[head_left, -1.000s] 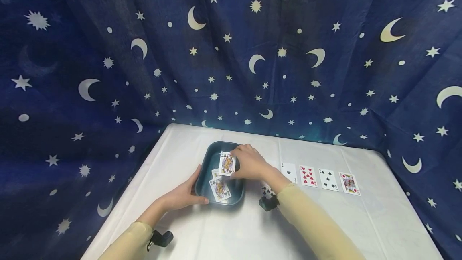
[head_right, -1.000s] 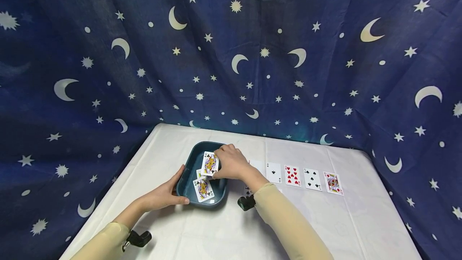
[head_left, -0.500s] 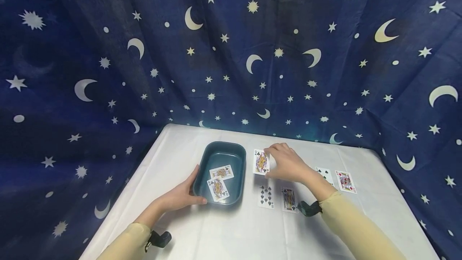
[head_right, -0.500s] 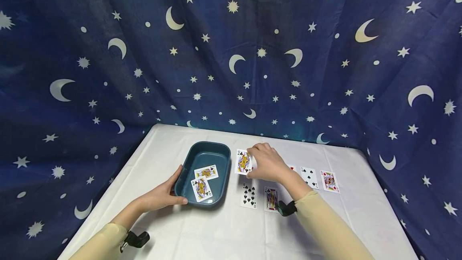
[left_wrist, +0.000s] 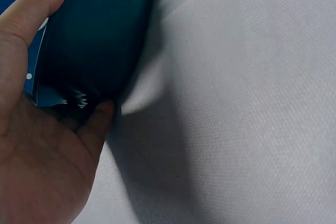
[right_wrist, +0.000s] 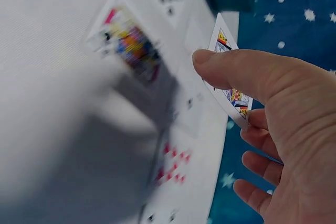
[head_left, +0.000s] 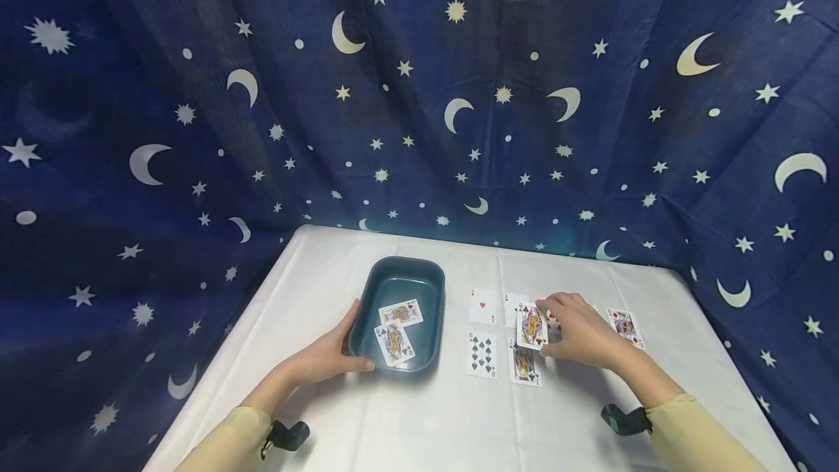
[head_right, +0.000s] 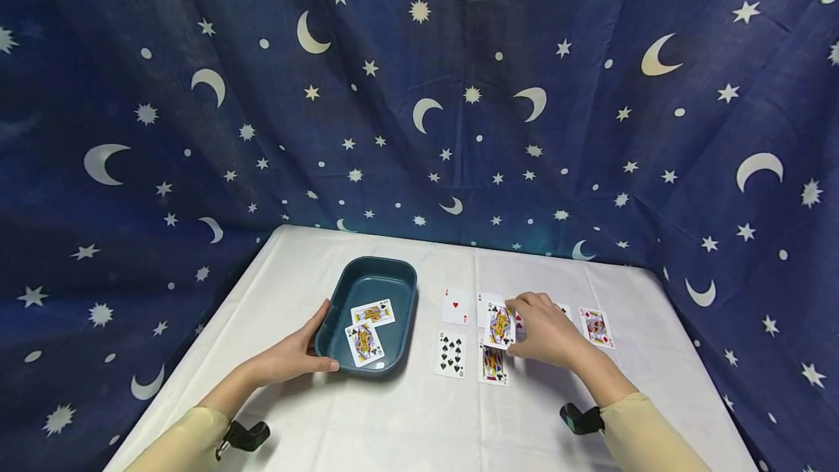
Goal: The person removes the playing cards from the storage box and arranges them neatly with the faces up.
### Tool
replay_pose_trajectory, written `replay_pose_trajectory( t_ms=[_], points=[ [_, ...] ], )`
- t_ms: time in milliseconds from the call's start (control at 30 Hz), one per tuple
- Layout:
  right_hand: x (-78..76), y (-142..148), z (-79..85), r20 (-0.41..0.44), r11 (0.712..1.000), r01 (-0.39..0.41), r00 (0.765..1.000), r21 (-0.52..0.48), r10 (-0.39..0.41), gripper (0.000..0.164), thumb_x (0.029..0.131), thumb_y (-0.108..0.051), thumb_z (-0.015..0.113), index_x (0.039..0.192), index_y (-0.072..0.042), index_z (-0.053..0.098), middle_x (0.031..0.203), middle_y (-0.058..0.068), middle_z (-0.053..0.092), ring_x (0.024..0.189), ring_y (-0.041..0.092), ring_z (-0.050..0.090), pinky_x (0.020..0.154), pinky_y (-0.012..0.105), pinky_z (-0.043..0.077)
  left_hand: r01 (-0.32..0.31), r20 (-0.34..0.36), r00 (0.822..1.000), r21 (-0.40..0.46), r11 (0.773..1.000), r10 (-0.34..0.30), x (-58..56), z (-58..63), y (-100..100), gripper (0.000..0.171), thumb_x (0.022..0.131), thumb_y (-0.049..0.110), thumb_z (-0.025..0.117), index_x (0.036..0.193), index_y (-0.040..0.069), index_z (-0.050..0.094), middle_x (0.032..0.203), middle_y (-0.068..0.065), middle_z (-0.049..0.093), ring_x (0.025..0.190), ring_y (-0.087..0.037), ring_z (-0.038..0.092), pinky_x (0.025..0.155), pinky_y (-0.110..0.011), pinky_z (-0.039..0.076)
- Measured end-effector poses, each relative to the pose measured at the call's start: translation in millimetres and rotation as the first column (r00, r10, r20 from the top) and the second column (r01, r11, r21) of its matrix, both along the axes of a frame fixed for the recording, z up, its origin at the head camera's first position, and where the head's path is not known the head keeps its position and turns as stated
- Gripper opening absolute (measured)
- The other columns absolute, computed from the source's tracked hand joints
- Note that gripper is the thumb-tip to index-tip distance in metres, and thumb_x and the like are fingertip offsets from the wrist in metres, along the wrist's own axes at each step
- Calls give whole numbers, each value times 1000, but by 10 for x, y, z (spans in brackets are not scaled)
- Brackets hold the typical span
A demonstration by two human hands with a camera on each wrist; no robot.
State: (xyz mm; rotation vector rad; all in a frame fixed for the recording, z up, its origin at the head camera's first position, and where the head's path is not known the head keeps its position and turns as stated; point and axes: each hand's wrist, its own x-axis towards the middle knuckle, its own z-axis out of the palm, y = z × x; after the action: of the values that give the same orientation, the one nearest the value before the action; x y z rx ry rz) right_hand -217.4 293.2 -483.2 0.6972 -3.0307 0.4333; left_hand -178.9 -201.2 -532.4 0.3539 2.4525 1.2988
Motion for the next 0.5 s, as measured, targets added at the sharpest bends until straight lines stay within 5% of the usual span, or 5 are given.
replay_pose_trajectory(
  t_ms=[500],
  points=[
    [253,396,-295,22,1000,28,999,-7,-28,89,58,-35,97,134,-2,64,129,15,62,120,40,52,101,62,44,-2,14,1000,14,1000,2,13,21,-2,125,82,37,87,166,17,-4,171,-10,-1,156,-31,4,123,-53,13]
  ],
)
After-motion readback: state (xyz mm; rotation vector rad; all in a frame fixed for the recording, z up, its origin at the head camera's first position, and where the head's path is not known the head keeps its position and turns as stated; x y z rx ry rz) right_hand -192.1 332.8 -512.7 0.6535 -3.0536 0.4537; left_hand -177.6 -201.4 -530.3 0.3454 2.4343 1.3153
